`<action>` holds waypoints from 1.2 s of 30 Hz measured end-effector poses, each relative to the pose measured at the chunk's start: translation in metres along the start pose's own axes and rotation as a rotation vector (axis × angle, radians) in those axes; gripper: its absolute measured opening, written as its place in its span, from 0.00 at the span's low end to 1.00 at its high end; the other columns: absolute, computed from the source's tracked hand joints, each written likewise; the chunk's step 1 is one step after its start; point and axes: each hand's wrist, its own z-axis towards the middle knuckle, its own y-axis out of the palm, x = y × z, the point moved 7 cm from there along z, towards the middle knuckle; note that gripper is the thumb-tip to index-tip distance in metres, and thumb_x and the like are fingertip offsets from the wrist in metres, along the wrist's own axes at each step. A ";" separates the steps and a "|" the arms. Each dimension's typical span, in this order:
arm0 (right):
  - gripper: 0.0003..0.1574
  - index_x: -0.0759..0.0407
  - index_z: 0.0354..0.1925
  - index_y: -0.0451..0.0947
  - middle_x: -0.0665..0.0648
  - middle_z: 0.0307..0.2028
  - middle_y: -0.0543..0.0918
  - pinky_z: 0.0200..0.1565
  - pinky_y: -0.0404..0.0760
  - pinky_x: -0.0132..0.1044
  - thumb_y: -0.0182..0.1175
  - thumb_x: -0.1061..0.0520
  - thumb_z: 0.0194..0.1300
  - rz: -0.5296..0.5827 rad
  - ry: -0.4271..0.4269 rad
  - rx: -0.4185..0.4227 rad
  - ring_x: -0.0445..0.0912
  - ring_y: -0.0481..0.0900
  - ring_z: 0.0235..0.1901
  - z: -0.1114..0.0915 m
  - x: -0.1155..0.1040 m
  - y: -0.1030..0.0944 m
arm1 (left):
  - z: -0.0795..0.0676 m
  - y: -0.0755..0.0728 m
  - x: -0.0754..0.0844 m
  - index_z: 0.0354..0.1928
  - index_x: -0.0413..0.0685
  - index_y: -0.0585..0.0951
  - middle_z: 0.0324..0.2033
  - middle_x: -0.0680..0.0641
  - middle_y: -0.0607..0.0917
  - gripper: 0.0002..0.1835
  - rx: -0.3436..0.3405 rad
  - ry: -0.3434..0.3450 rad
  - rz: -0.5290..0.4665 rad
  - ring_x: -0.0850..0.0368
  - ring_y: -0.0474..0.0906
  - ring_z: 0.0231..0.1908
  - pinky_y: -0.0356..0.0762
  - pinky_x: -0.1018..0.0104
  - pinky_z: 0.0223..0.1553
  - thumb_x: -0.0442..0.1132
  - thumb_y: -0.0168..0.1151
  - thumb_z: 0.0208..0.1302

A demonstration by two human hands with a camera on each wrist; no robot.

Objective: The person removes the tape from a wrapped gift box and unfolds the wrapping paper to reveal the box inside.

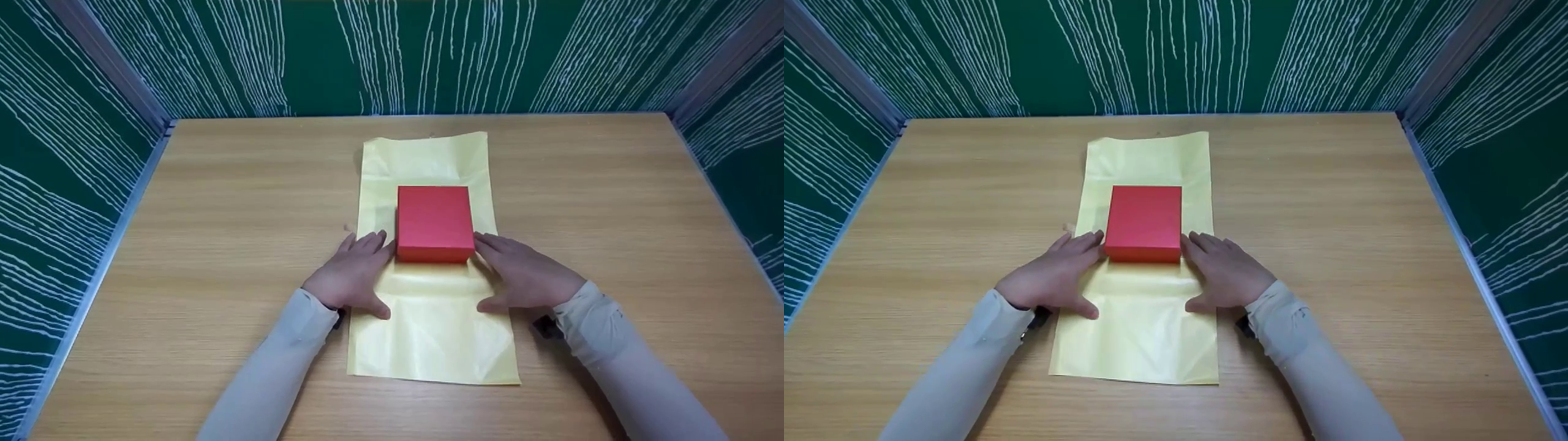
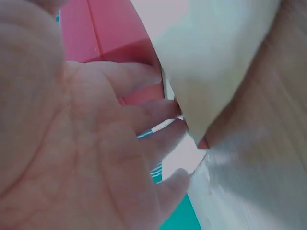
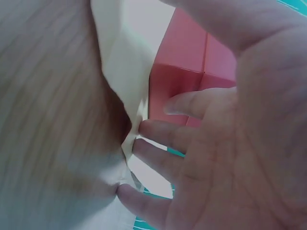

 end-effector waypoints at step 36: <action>0.37 0.63 0.71 0.70 0.65 0.70 0.72 0.67 0.69 0.64 0.68 0.58 0.68 0.074 0.149 0.526 0.62 0.68 0.70 -0.029 0.037 -0.076 | -0.024 -0.084 -0.039 0.75 0.47 0.69 0.72 0.44 0.72 0.37 0.538 -0.144 -0.256 0.46 0.67 0.72 0.64 0.50 0.73 0.52 0.68 0.69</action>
